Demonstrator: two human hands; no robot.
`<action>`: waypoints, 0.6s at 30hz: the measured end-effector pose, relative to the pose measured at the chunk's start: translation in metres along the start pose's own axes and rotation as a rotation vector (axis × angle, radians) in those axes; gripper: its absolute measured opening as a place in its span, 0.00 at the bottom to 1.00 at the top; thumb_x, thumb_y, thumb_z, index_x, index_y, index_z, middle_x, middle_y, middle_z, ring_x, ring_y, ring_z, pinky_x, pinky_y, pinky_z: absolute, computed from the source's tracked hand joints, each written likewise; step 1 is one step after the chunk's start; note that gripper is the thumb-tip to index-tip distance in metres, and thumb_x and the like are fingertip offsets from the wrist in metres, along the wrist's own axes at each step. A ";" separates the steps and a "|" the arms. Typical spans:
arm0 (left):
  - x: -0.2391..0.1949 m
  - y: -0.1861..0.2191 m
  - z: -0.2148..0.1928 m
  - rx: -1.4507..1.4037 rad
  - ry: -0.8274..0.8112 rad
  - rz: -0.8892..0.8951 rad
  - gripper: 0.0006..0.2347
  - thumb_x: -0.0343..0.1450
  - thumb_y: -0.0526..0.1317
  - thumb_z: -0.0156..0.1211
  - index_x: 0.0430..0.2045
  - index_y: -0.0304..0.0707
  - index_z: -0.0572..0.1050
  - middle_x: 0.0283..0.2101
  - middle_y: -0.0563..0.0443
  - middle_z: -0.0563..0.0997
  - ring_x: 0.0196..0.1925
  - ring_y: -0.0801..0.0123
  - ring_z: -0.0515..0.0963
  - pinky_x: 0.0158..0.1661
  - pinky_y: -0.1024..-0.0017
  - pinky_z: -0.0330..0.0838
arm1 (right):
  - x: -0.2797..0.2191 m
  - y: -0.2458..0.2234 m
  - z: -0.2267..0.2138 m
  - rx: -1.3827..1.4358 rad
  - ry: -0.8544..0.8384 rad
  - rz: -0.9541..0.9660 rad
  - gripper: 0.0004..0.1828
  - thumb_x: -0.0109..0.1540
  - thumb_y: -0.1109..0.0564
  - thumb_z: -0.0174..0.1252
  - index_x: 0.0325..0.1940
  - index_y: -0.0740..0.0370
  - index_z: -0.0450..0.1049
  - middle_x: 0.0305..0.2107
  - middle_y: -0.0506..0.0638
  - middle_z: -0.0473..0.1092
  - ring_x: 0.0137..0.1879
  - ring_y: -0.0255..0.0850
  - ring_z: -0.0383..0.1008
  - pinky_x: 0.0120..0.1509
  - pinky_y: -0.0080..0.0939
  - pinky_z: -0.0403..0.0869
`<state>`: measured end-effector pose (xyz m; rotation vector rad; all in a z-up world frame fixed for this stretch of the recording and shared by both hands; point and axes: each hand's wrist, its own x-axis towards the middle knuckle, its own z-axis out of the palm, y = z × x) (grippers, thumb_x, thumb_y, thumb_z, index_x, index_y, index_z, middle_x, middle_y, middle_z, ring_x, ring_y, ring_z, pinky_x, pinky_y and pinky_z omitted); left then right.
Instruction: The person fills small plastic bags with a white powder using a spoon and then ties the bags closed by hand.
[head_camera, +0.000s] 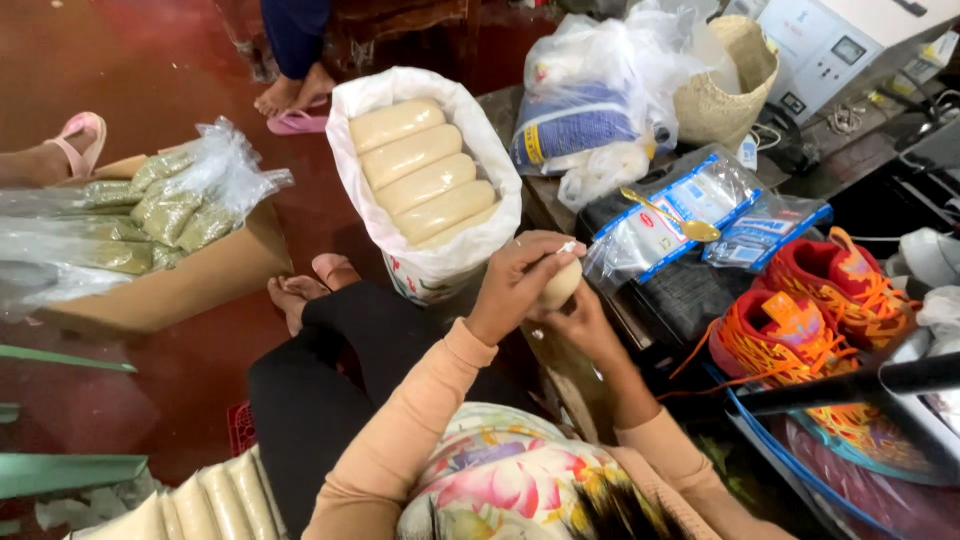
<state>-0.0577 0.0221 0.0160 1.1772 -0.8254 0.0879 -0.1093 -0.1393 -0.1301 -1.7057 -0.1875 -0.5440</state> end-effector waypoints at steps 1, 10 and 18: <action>-0.001 -0.001 0.000 -0.005 -0.001 -0.012 0.04 0.72 0.32 0.66 0.35 0.29 0.82 0.41 0.40 0.85 0.51 0.51 0.84 0.55 0.59 0.76 | 0.002 -0.005 -0.010 -0.002 0.004 0.012 0.38 0.49 0.68 0.76 0.62 0.67 0.71 0.49 0.56 0.74 0.58 0.42 0.71 0.62 0.55 0.74; -0.002 -0.006 0.002 0.112 -0.052 0.033 0.04 0.74 0.36 0.65 0.39 0.36 0.83 0.43 0.45 0.84 0.49 0.55 0.84 0.51 0.63 0.77 | 0.042 -0.135 -0.033 -0.173 0.058 -0.179 0.17 0.63 0.62 0.64 0.54 0.73 0.77 0.50 0.61 0.73 0.60 0.51 0.75 0.66 0.50 0.72; 0.008 0.022 -0.012 0.318 -0.228 0.060 0.05 0.74 0.34 0.61 0.39 0.34 0.83 0.41 0.40 0.84 0.47 0.46 0.82 0.50 0.57 0.76 | 0.049 -0.163 -0.017 -0.464 0.112 -0.388 0.08 0.62 0.66 0.68 0.45 0.66 0.83 0.36 0.54 0.76 0.44 0.48 0.78 0.54 0.50 0.76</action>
